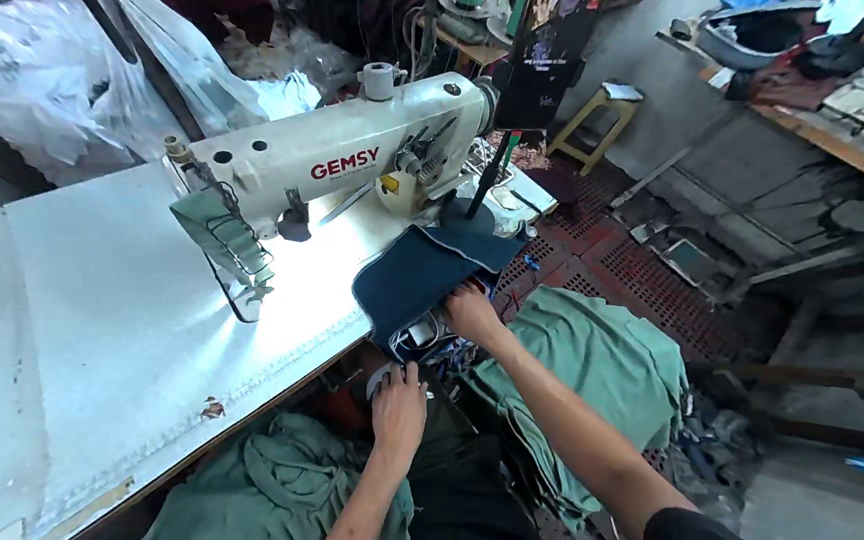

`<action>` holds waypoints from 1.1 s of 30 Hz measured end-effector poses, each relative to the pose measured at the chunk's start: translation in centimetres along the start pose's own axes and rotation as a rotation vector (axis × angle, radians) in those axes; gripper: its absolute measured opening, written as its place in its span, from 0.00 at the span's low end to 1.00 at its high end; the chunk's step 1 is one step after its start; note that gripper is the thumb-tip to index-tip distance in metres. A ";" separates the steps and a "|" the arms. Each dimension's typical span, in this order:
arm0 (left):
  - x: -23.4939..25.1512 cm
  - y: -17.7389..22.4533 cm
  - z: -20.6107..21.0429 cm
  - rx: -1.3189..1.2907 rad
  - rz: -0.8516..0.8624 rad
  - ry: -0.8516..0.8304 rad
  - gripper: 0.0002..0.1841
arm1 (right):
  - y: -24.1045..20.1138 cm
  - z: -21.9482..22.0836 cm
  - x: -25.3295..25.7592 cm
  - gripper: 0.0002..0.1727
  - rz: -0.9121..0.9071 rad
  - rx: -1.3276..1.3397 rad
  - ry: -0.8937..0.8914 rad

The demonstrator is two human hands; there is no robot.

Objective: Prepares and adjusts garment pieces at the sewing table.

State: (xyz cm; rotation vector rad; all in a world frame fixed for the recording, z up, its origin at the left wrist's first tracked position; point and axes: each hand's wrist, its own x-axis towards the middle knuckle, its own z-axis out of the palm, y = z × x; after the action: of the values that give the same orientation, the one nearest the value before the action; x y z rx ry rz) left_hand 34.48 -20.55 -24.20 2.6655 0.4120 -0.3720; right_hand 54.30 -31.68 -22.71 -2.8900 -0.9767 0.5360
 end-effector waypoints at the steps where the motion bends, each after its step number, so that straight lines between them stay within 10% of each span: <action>1: 0.0 0.1 0.0 -0.050 -0.008 -0.011 0.25 | -0.3 0.0 0.4 0.21 -0.022 -0.044 -0.088; 9: 1.6 0.9 -1.7 -0.165 -0.042 -0.119 0.25 | -2.2 3.1 -0.7 0.23 -0.396 0.045 -0.235; 14: 2.9 2.9 -0.9 -0.234 0.278 0.331 0.15 | -1.2 5.2 -1.8 0.22 -0.441 0.184 -0.054; 19: 7.1 1.5 -0.3 -0.098 0.209 0.102 0.40 | 0.9 3.1 -1.5 0.27 -0.440 0.199 -0.198; 33: 6.7 3.9 -0.6 0.179 0.105 -0.205 0.31 | 4.9 -0.9 1.9 0.20 -0.194 -0.131 -0.080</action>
State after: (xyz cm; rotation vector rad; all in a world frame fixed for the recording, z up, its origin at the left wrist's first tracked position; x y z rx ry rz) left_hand 42.06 -22.12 -24.40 2.7699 0.1820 -0.6697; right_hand 58.87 -34.36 -23.17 -2.8586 -1.3349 0.5988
